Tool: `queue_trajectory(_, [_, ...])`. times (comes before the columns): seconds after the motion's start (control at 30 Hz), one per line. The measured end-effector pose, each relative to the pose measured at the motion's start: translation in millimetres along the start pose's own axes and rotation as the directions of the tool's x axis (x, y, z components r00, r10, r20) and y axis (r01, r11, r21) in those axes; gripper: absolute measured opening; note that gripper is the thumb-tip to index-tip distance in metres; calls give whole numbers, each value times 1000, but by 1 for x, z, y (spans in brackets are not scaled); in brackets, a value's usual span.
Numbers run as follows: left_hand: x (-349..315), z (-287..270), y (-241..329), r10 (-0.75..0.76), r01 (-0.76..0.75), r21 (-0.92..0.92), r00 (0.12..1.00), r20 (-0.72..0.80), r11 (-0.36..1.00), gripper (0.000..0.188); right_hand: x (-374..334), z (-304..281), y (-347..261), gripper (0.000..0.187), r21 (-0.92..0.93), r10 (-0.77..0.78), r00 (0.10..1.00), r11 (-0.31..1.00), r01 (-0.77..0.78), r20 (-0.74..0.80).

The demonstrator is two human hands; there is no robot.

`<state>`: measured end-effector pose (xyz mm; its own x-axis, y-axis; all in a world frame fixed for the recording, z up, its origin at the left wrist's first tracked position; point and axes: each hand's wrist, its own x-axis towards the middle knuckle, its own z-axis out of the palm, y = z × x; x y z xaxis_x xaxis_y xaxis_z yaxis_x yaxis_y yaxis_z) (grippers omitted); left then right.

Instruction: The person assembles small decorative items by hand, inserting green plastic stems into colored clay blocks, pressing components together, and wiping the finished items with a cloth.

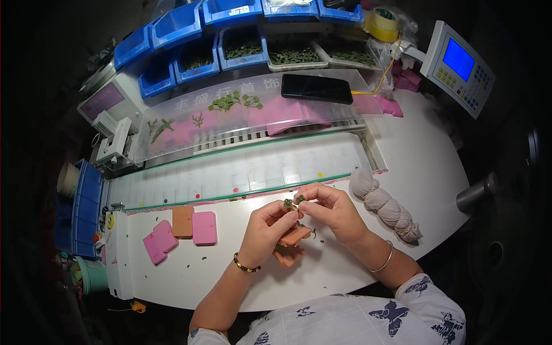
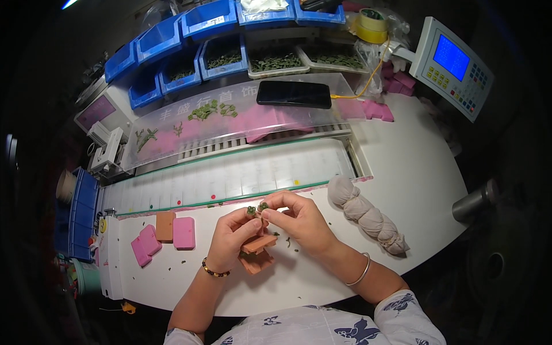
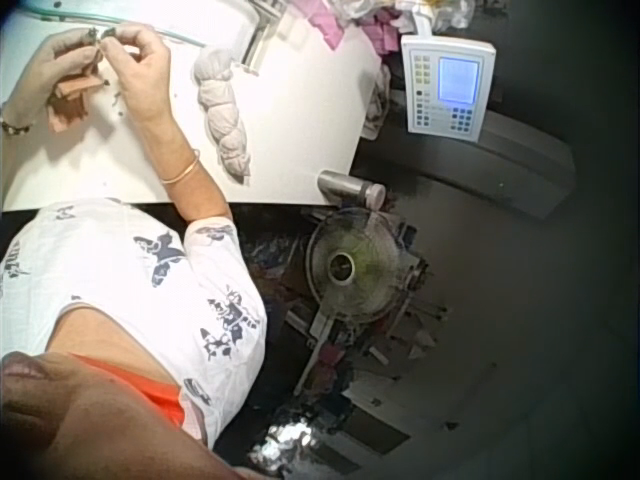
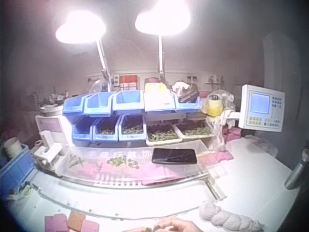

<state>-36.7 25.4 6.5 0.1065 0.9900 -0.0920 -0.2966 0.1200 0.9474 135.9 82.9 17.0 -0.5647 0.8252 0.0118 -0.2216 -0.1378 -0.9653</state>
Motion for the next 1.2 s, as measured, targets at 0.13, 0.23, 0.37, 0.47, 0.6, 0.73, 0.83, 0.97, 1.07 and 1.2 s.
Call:
queue_trajectory(0.13, [1,1,-1,-24,25,-74,1000,18,997,13,-1,-1,-3,14,20,52,999,998,-52,-11])
queue_trajectory(0.23, [1,0,-1,-33,35,-114,999,16,993,12,-1,-1,-3,15,35,67,998,997,-66,-15])
queue_trajectory(0.37, [2,-2,-4,-47,48,-208,999,7,977,9,-1,0,-5,23,34,87,996,996,-87,7])
queue_trajectory(0.47, [2,-5,-6,-57,56,-247,998,1,968,10,-2,1,-6,30,-11,56,998,998,-56,-3])
queue_trajectory(0.6, [2,-5,-5,-73,68,-270,997,-7,960,10,0,-3,-2,32,-45,-2,999,999,0,-43])
queue_trajectory(0.73, [3,-5,-5,-83,76,-285,996,-14,956,11,0,-2,-3,30,-35,6,1000,999,-7,-29])
queue_trajectory(0.83, [2,-4,-5,-86,77,-291,996,-18,954,10,1,-2,-3,31,-26,13,1000,1000,-13,-13])
queue_trajectory(0.97, [2,-3,-7,-93,75,-300,995,-47,951,10,1,-2,-2,31,-43,14,1000,999,-14,-6])
queue_trajectory(1.07, [2,-4,-6,-112,99,-305,993,-25,947,9,1,-1,-2,31,-43,18,1000,999,-18,2])
queue_trajectory(1.2, [2,-4,-7,-112,101,-301,994,-20,948,9,1,-2,2,31,-34,25,1000,999,-24,9])
